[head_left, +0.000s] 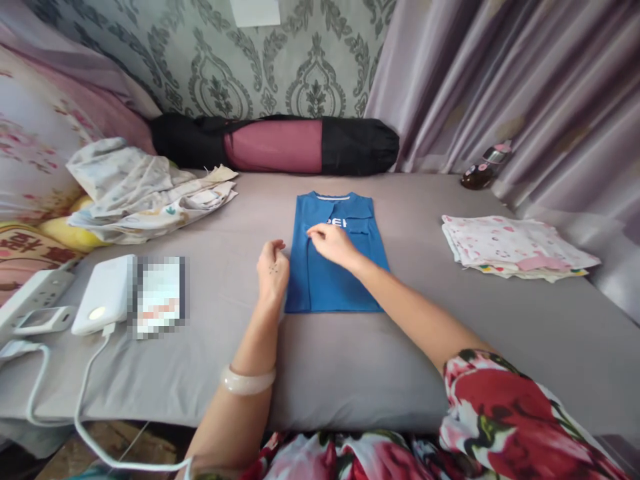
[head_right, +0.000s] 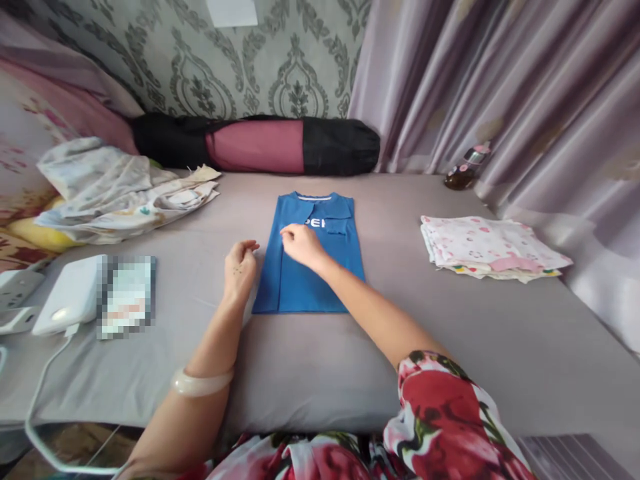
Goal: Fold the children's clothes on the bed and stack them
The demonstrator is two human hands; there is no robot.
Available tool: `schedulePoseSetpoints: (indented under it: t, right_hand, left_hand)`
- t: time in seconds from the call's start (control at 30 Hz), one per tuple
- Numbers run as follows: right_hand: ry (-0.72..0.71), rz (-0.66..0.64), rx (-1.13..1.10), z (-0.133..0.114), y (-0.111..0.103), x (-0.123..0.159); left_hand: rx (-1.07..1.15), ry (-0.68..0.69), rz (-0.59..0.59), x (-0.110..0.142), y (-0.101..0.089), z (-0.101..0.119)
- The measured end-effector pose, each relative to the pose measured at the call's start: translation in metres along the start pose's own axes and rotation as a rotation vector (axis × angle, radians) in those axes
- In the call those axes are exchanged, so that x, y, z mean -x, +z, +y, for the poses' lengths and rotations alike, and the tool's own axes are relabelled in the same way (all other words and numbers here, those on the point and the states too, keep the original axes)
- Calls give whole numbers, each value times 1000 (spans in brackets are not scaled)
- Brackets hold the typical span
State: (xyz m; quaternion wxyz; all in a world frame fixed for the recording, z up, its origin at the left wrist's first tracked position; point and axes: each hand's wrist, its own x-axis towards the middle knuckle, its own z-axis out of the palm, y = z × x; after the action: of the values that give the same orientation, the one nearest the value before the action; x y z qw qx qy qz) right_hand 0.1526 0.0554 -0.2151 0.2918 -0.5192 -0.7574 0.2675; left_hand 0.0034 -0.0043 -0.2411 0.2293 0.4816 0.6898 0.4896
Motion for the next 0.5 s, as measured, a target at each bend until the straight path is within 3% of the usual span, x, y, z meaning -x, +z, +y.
schedulePoseSetpoints:
  t: [0.17,0.33,0.5]
  right_hand:
    - [279,213,130,40,-23,-65]
    - [461,210,213,59,-21,-96]
    - [526,205,186,67,-11,-110]
  left_hand:
    - [-130,86,-99,9,4,8]
    - [-191,262,-135,13,13,2]
    - [-226,429,-128,16,19,-4]
